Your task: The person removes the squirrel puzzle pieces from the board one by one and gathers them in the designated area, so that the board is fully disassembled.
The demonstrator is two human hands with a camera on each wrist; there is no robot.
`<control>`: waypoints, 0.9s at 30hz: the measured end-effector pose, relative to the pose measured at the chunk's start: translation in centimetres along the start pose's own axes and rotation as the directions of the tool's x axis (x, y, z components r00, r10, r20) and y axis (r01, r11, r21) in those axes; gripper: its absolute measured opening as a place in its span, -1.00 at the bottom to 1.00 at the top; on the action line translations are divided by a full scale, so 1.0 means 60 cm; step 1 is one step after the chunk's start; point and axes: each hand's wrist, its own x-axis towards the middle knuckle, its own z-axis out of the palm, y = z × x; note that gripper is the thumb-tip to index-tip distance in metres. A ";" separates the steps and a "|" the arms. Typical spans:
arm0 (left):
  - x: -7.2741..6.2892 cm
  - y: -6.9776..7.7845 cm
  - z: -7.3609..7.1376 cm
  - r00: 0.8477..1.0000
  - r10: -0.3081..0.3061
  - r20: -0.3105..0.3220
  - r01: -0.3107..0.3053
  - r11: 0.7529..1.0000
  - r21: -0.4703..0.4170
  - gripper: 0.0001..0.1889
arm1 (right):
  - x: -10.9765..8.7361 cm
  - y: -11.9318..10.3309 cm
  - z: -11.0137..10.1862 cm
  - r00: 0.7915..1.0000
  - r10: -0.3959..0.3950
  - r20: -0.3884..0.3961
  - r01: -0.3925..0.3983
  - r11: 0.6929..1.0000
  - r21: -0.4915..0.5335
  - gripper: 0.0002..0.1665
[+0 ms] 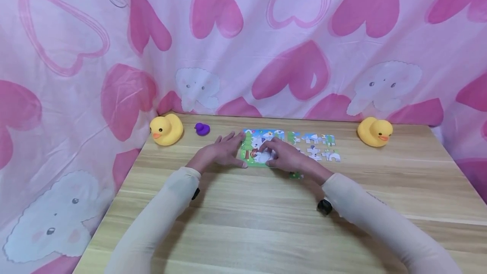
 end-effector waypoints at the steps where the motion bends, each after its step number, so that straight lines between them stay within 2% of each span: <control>1: 0.000 0.000 0.000 1.000 0.001 0.001 -0.001 1.000 0.000 0.24 | 0.000 0.001 0.000 1.000 0.001 0.000 -0.001 1.000 0.000 -0.48; 11: -0.001 -0.005 0.002 1.000 -0.001 -0.002 0.001 1.000 0.013 0.25 | 0.006 0.007 0.001 1.000 -0.020 -0.007 0.021 0.997 0.069 -0.44; 19: 0.001 -0.003 0.001 1.000 0.019 0.000 -0.019 1.000 0.017 0.25 | 0.012 0.011 -0.005 0.999 0.033 0.026 -0.037 0.989 0.141 -0.46; 27: 0.004 -0.003 0.000 1.000 0.013 0.003 -0.013 1.000 0.013 0.26 | 0.020 0.018 -0.003 1.000 -0.014 -0.025 0.017 0.989 0.148 -0.50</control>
